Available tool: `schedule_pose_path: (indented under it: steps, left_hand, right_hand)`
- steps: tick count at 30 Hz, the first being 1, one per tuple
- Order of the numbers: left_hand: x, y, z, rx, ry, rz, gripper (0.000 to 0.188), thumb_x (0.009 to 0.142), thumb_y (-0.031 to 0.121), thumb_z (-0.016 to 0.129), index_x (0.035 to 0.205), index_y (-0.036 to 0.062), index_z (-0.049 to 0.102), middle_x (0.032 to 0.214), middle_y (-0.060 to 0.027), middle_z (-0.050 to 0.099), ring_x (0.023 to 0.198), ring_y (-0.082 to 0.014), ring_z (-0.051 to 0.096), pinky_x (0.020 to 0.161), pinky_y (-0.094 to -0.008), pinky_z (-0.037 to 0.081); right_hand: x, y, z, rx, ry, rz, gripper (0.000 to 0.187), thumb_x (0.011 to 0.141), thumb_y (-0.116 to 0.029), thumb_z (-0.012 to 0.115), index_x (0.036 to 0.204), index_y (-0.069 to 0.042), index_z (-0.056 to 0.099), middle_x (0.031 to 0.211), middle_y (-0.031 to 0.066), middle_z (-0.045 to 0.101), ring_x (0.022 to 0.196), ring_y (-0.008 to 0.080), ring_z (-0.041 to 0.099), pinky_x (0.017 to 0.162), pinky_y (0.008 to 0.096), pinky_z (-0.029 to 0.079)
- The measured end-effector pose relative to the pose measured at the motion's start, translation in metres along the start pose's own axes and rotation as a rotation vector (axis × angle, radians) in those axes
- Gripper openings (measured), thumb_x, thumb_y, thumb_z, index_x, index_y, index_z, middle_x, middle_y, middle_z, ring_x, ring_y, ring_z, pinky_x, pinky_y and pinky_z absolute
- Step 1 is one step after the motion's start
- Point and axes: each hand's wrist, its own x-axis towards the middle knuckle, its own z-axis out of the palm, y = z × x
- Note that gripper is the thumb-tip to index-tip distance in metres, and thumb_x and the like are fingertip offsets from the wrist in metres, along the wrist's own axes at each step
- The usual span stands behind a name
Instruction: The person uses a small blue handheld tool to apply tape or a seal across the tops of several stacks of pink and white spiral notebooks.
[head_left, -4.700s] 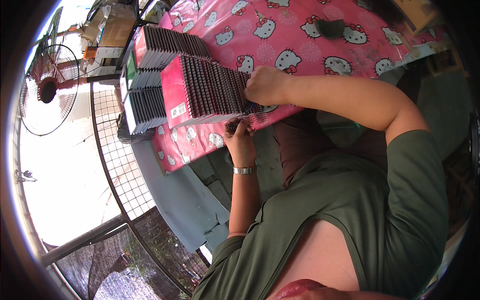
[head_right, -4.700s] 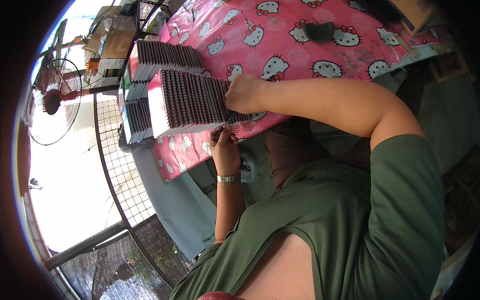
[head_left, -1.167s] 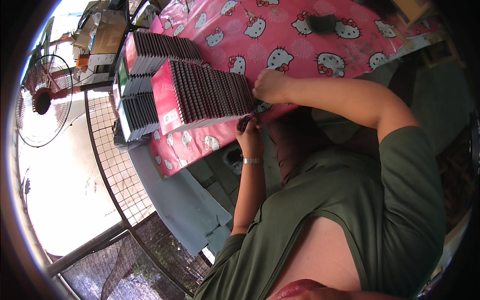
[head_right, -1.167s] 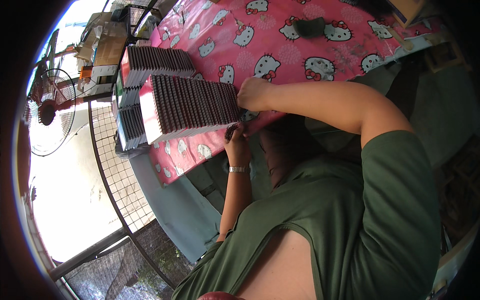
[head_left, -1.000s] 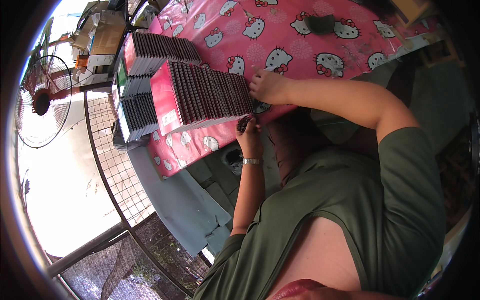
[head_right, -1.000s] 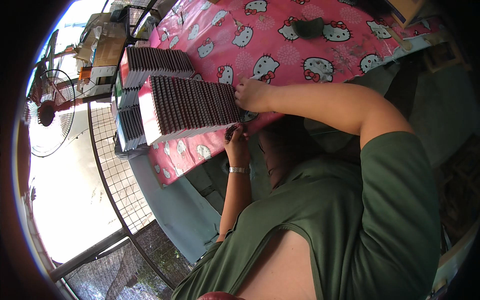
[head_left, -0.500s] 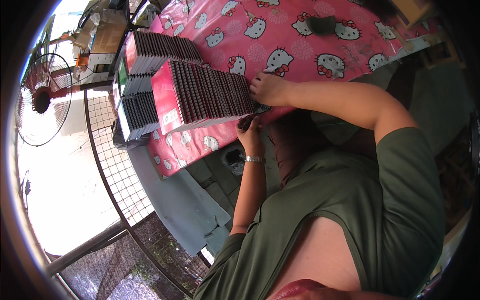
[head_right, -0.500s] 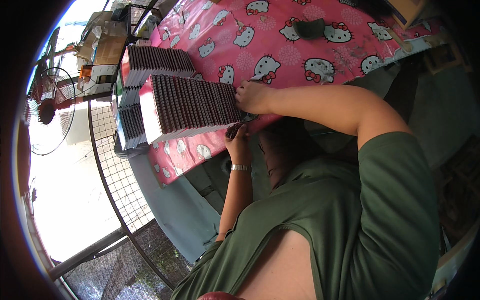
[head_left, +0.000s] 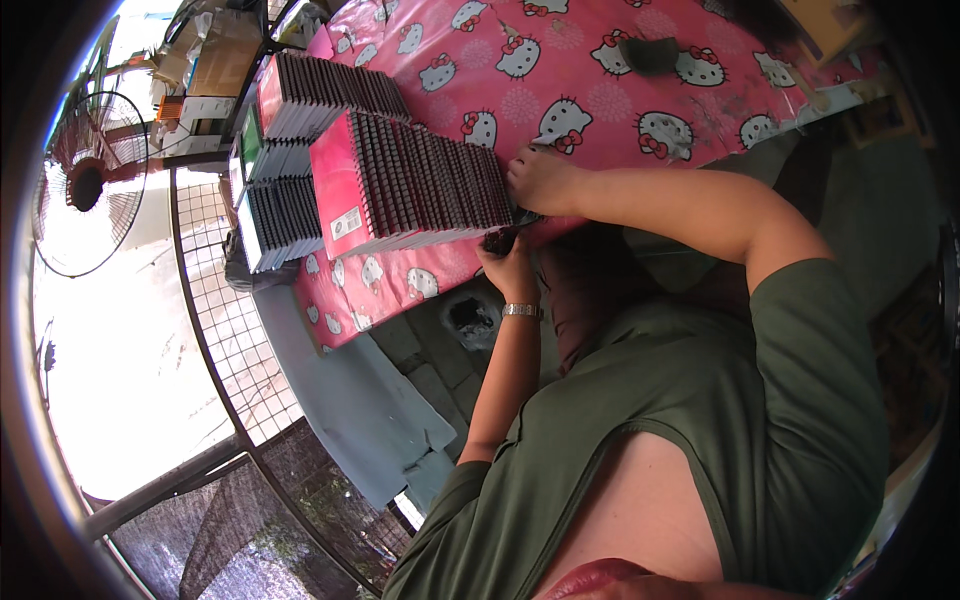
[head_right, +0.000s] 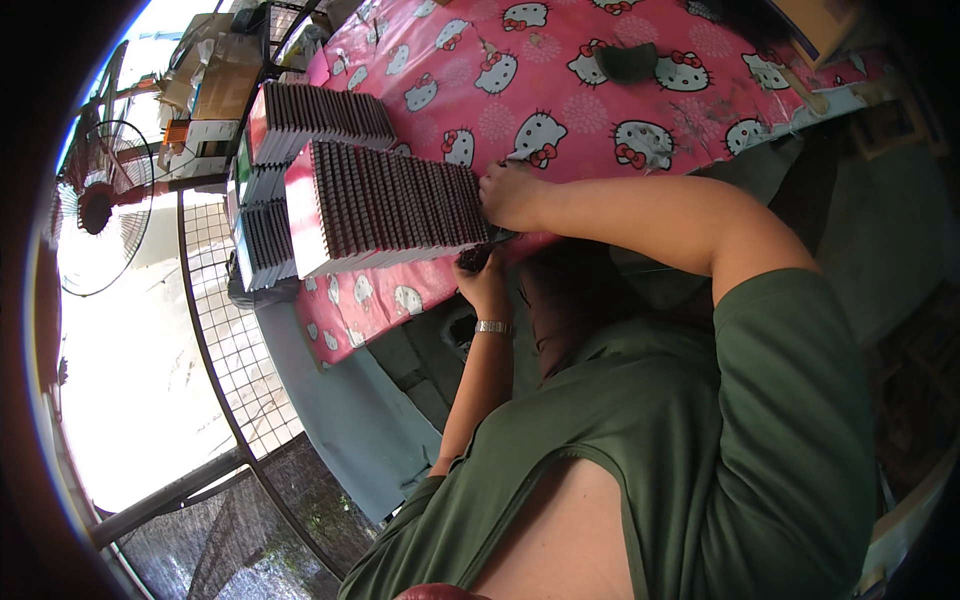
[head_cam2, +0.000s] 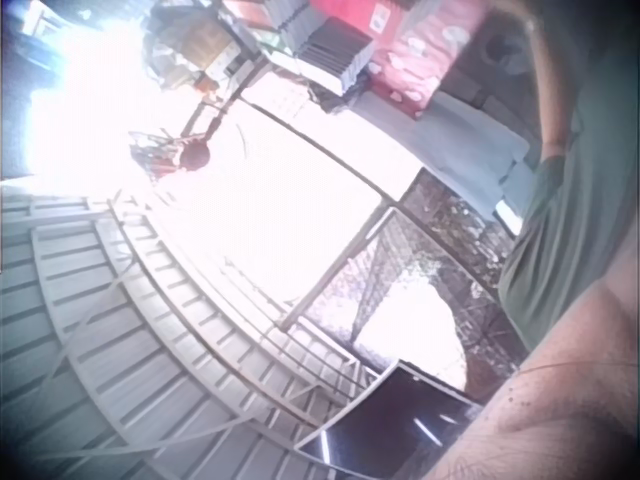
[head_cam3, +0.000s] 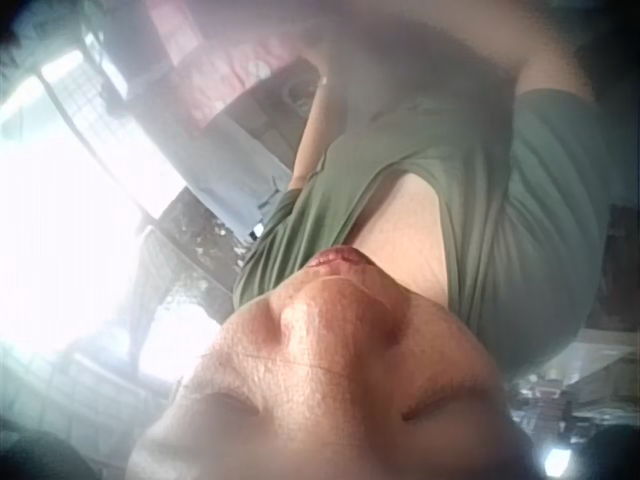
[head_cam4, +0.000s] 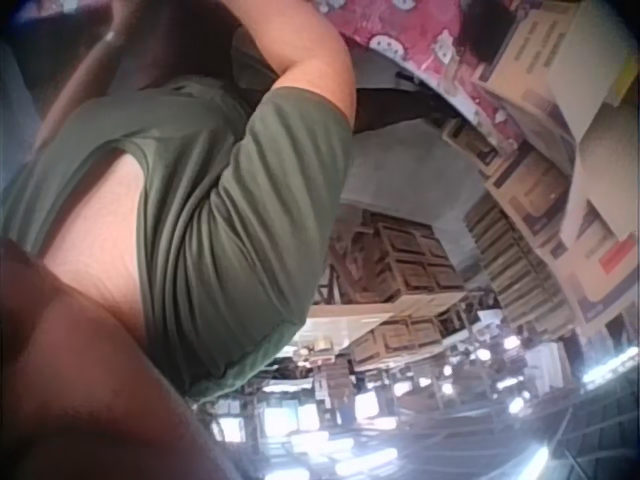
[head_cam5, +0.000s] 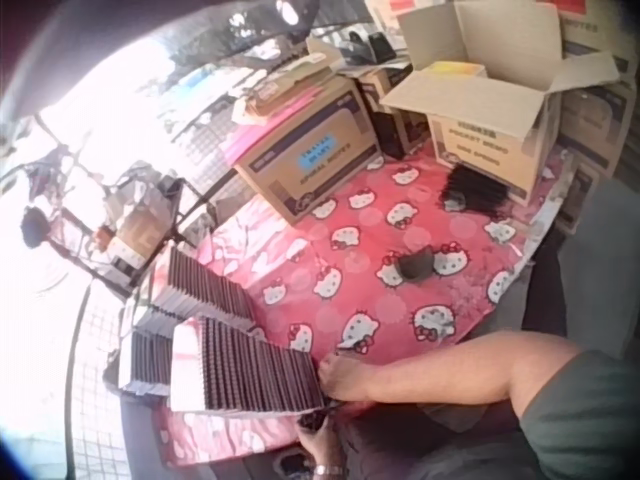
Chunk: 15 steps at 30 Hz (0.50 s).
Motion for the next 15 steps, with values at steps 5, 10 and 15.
schedule_pose_path:
  steps: [5,10,15]
  left_hand:
    - [0.005,-0.002,-0.002,0.203,0.047,0.124,0.032,0.071,0.007,0.076,0.097,-0.0006,0.059,0.083,-0.0042,0.064,0.077,-0.0171,0.062,0.073,-0.0323,0.052]
    - [0.002,-0.002,-0.025,-0.082,-0.085,-0.071,0.015,0.078,0.001,0.068,0.090,0.0057,0.060,0.073,-0.0016,0.062,0.063,-0.0124,0.057,0.060,-0.0300,0.048]
    - [-0.015,-0.002,-0.069,-0.788,-0.165,-0.430,0.019,0.082,-0.002,0.066,0.091,0.0106,0.055,0.076,0.0016,0.057,0.061,-0.0108,0.052,0.055,-0.0265,0.042]
  right_hand:
    - [0.012,-0.006,-0.018,0.239,-0.387,0.152,0.010,0.075,-0.017,0.064,0.074,-0.012,0.073,0.080,0.0043,0.072,0.079,0.0287,0.070,0.071,0.0416,0.053]
    - [-0.011,0.008,-0.012,0.262,-0.141,0.225,0.025,0.075,-0.021,0.069,0.099,-0.012,0.069,0.095,0.0076,0.068,0.095,0.0300,0.065,0.083,0.0439,0.050]
    - [-0.036,-0.026,-0.011,0.521,0.074,0.134,0.049,0.073,-0.026,0.076,0.118,-0.013,0.060,0.110,0.0079,0.058,0.107,0.0272,0.057,0.095,0.0438,0.044]
